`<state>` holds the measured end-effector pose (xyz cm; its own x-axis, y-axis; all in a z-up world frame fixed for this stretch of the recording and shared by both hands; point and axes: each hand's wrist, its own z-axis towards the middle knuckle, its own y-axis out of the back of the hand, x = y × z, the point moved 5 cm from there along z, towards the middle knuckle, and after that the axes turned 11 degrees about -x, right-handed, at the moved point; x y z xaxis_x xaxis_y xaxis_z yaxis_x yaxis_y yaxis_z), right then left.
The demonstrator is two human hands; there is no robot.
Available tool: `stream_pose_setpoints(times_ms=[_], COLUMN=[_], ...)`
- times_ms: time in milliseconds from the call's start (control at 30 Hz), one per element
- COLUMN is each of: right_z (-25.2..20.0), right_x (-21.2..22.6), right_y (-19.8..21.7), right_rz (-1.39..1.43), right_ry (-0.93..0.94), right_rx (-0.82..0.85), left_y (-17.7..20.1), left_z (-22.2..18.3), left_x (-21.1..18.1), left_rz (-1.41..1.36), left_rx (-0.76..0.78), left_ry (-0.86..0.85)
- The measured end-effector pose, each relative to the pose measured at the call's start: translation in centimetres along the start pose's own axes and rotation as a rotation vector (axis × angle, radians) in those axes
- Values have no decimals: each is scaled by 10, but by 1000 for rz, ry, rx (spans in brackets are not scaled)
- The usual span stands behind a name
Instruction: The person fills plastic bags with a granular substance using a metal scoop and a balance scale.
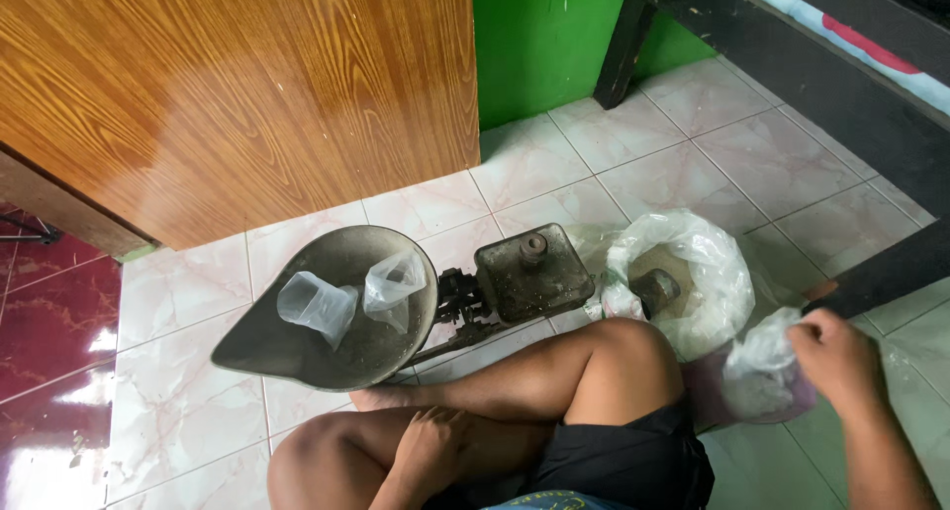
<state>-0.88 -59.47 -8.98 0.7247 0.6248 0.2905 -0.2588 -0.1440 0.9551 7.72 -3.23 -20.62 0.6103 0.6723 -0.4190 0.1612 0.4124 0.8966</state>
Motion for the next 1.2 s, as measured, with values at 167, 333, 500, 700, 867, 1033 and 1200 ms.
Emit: stream_pose_setpoints(times_ms=[167, 333, 500, 700, 867, 1033, 1200], right_z=[-8, 5, -70, -137, -128, -107, -82], right_x=[30, 39, 167, 236, 225, 211, 205], right_y=[36, 18, 21, -70, -163, -207, -252], right_rz=[167, 1324, 1855, 1734, 1649, 1443, 1303], right_ry=[13, 126, 329, 202, 206, 156, 7], right_rx=[81, 30, 552, 930, 843, 582, 430], left_y=[4, 6, 44, 46, 15, -4, -7], left_z=[3, 4, 17, 49, 52, 37, 39], left_x=[-2, -2, -26, -60, -9, 57, 60], left_rz=[0, 8, -485, -1723, -1638, -1309, -1208], left_rx=[-30, -28, -164, 48, -304, -566, -599], left_ry=[-5, 53, 148, 386, 493, 650, 694])
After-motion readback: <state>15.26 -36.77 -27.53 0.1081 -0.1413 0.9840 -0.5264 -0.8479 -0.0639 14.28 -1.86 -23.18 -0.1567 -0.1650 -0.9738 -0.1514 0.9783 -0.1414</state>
